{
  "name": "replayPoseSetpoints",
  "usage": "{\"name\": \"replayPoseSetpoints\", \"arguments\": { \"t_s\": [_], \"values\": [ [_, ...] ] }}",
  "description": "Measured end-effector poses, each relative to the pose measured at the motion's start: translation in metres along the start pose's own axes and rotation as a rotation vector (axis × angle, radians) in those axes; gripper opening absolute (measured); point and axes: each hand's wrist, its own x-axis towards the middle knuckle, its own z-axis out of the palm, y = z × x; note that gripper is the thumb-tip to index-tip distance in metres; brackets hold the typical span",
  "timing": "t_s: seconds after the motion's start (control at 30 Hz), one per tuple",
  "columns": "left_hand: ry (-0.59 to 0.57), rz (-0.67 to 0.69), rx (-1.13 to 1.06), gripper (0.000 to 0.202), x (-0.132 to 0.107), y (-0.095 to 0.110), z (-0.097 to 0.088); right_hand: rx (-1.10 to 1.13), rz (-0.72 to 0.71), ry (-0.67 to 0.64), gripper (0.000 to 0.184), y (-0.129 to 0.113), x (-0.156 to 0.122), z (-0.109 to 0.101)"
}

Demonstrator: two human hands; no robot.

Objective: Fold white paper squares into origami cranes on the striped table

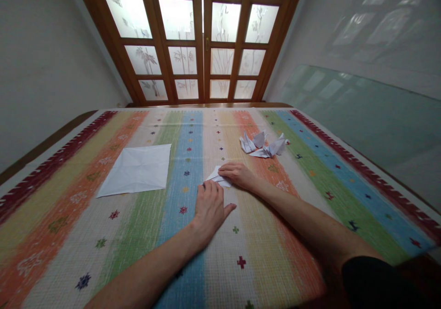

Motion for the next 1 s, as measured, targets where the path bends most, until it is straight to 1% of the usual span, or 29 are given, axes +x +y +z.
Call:
{"name": "replayPoseSetpoints", "arguments": {
  "t_s": [0.1, 0.27, 0.53, 0.67, 0.73, 0.87, 1.0],
  "values": [
    [0.019, 0.05, -0.058, 0.067, 0.001, -0.004, 0.006, 0.012, -0.007, 0.01, 0.021, 0.0, 0.0, -0.001],
    [-0.003, 0.059, -0.149, 0.07, 0.003, -0.007, 0.012, 0.035, 0.029, 0.009, 0.021, 0.001, -0.004, -0.003],
    [-0.02, 0.031, -0.164, 0.08, 0.004, -0.007, 0.012, 0.007, 0.062, 0.046, 0.022, 0.004, -0.009, -0.003],
    [-0.005, 0.038, -0.162, 0.079, 0.005, -0.009, 0.014, -0.02, 0.103, 0.051, 0.021, 0.003, -0.012, -0.005],
    [0.003, 0.064, -0.164, 0.079, 0.007, -0.012, 0.015, -0.03, 0.124, 0.051, 0.021, 0.001, -0.013, -0.006],
    [0.018, 0.174, -0.195, 0.078, 0.012, -0.019, 0.018, -0.039, 0.188, 0.077, 0.02, -0.003, -0.015, -0.007],
    [0.005, 0.198, -0.236, 0.075, 0.013, -0.025, 0.023, -0.007, 0.331, 0.157, 0.017, -0.011, -0.015, -0.012]
  ]
}}
